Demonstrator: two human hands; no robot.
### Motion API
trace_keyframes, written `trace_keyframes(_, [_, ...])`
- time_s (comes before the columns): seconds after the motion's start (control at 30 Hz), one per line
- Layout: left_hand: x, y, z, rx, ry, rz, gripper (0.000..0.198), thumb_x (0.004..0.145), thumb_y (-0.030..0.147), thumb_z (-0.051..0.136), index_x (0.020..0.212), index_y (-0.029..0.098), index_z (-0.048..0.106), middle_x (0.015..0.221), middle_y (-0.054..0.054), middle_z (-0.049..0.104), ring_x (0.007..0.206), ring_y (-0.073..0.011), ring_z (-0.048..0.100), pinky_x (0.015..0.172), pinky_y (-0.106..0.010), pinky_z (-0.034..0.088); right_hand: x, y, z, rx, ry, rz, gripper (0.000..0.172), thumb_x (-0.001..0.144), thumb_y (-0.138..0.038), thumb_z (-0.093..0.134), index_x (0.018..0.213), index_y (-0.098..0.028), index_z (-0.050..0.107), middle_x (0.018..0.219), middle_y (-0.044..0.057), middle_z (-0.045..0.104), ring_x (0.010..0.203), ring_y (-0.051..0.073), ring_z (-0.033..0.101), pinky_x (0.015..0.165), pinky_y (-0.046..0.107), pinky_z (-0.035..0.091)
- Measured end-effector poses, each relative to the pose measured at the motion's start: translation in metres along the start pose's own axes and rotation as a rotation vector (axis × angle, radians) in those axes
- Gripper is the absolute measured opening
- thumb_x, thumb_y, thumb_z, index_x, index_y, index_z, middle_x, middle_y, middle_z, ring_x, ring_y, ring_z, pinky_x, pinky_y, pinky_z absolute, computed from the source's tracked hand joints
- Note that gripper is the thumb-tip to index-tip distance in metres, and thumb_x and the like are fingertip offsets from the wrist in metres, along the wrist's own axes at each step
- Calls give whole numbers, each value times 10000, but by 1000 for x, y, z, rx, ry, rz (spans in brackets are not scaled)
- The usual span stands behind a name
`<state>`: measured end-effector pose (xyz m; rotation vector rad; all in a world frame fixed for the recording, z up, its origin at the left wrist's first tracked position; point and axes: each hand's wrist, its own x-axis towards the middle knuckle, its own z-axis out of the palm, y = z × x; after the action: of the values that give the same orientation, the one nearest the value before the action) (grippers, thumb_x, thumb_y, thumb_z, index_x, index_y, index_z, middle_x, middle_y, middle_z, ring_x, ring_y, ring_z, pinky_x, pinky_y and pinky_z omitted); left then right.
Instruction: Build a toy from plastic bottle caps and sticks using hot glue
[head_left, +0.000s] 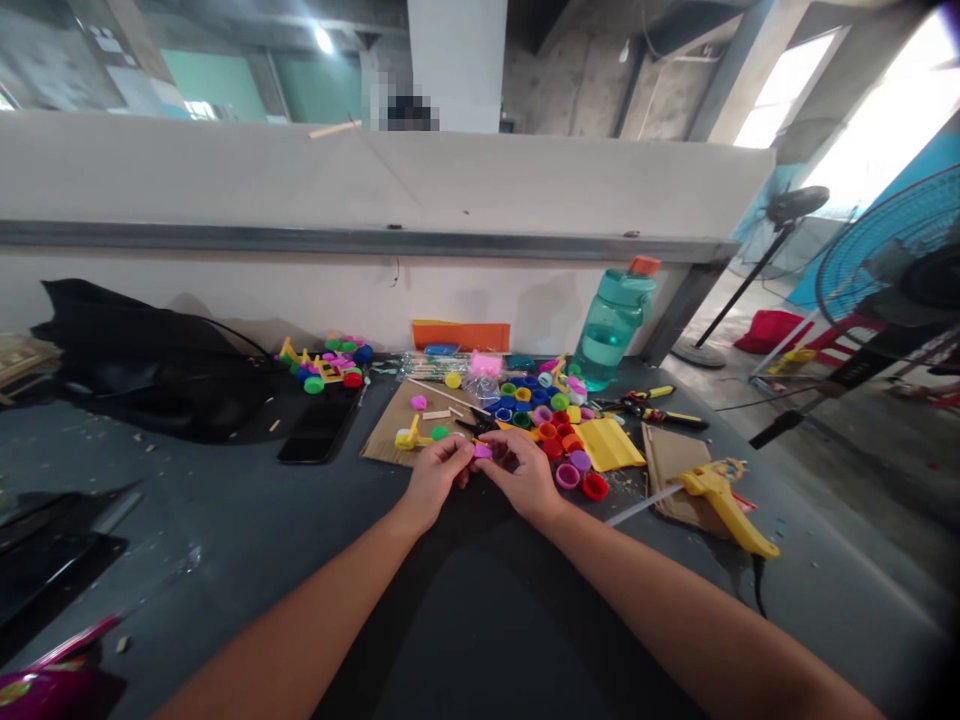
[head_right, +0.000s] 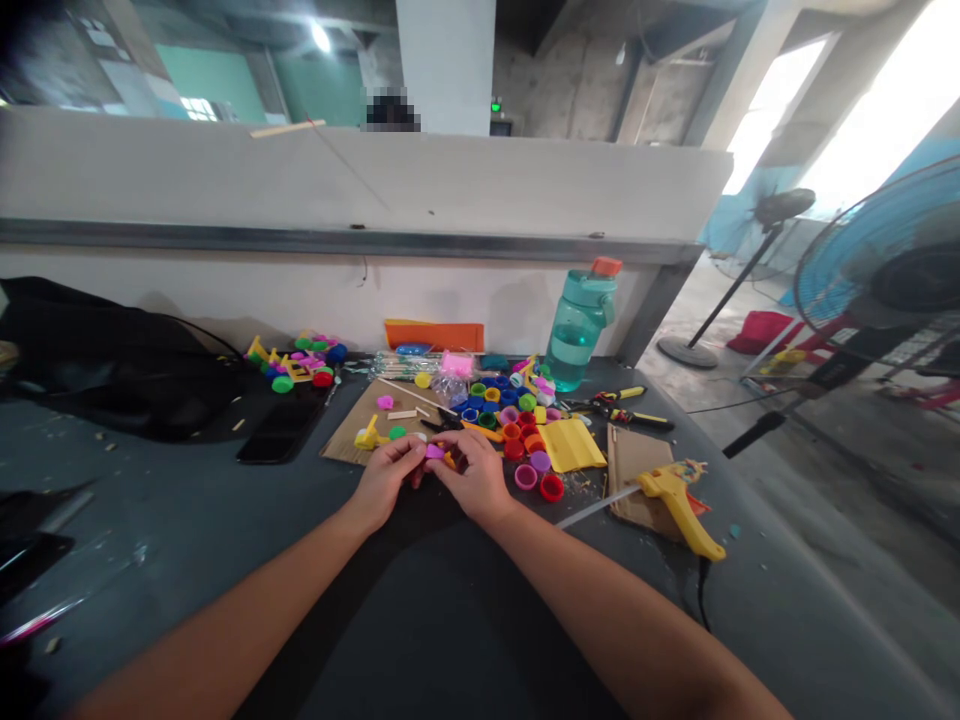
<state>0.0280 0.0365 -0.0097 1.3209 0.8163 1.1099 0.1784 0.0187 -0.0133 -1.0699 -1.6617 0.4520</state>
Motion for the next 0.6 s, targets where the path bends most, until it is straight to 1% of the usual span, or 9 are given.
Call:
trace_keyframes(0.17, [0,-1,0,-28,29,-15,286,777,400,578,622,162,544,555,28,503,466,-82,416,457,-221,312,0,-2,-1,11,-11,-11,115,779,-259,636,884,-218,659,801,26,618,678,137,544,587,250,460])
trace_keyframes(0.3, [0,-1,0,-22,7,-16,275,774,391,583,629,161,541,564,27,505,462,-78,402,461,-220,305,0,0,-1,0,-29,-47,139,770,-238,651,908,-223,664,832,33,620,740,153,558,618,259,461])
trace_keyframes(0.43, [0,-2,-1,-9,12,-8,263,787,366,580,627,160,545,527,38,474,461,-75,394,466,-218,290,0,2,-1,-7,-34,-44,179,755,-226,666,934,-230,656,852,31,622,760,157,560,646,266,466])
trace_keyframes(0.53, [1,-4,-1,-6,34,-10,273,785,376,581,621,162,543,493,47,439,453,-77,389,459,-220,281,0,1,0,-2,-25,-32,221,731,-226,688,947,-226,642,841,25,617,727,149,550,629,260,463])
trace_keyframes(0.6, [1,-4,-1,-15,40,-14,281,780,385,586,616,161,540,504,43,453,452,-77,394,454,-221,288,0,0,0,1,-18,-26,187,740,-225,673,924,-220,641,819,21,608,689,139,538,602,252,457])
